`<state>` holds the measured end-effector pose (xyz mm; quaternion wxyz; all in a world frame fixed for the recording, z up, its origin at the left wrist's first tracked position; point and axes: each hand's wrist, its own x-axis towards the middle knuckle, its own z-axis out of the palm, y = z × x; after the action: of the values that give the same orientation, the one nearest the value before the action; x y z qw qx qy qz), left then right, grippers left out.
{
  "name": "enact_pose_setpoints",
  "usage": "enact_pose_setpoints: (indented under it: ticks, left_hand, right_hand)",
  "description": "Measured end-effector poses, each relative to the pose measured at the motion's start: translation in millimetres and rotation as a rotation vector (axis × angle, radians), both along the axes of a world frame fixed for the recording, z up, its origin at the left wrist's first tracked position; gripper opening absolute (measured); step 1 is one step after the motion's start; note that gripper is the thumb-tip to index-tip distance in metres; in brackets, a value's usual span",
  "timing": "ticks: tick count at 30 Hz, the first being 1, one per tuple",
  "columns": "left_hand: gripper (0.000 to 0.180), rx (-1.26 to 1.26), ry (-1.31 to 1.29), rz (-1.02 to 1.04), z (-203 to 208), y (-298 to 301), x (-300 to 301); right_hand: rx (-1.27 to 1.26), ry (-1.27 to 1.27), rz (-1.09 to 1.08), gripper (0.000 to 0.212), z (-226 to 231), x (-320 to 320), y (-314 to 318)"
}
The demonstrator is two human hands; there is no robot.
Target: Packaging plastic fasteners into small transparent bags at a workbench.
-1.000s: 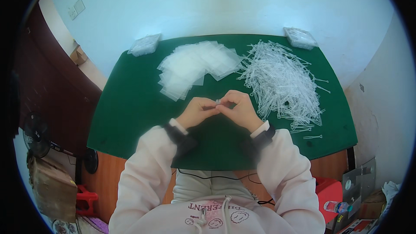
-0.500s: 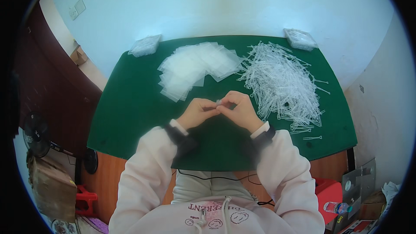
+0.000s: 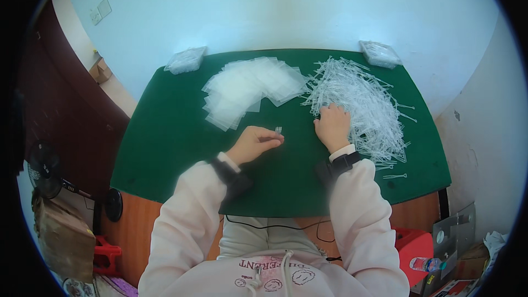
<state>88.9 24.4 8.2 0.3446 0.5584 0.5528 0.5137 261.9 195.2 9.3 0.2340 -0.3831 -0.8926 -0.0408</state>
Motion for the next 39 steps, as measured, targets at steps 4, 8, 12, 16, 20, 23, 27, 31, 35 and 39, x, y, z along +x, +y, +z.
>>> enact_pose_setpoints:
  ticks: [4,8,12,16,20,23,27,31,35,39]
  left_hand:
    - [0.017,0.003,-0.012,-0.002,-1.3,-0.9,-0.5]
    - [0.017,0.003,-0.022,0.012,-2.2,0.7,-1.3]
    - [0.019,0.024,-0.091,0.068,-3.3,1.5,-3.5]
    - [0.020,0.065,-0.183,0.161,-5.1,3.6,-7.0]
    - [0.020,0.125,-0.223,0.309,-6.7,6.8,-10.0]
    - [0.019,0.184,-0.246,0.388,-8.4,7.5,-11.1]
    - [0.020,0.209,-0.228,0.423,-9.5,7.0,-11.7]
    - [0.021,0.079,-0.041,0.321,-7.6,4.0,-11.2]
    - [0.022,-0.025,-0.061,0.101,-3.1,1.5,-5.9]
    - [0.021,-0.071,-0.304,0.005,-0.3,1.1,-1.8]
  right_hand:
    - [-0.062,-0.003,0.039,0.013,-1.6,-1.7,-0.1]
    - [0.014,0.072,0.166,0.007,-5.0,-2.1,-2.0]
    - [-0.180,0.277,0.459,0.004,8.5,-7.9,-14.5]
    - [-0.402,0.524,0.691,0.006,20.7,-13.6,-36.9]
    - [-0.706,0.646,0.714,0.007,20.8,-15.5,-45.6]
    - [-0.616,0.379,0.727,0.007,5.2,-14.3,-34.8]
    - [-0.425,0.276,0.811,0.009,4.6,-14.8,-33.9]
    - [-0.330,0.320,0.867,0.009,11.9,-16.4,-39.2]
    - [-0.304,0.422,0.806,0.012,17.8,-15.2,-41.7]
    - [-0.340,0.532,0.713,0.019,21.5,-13.4,-45.5]
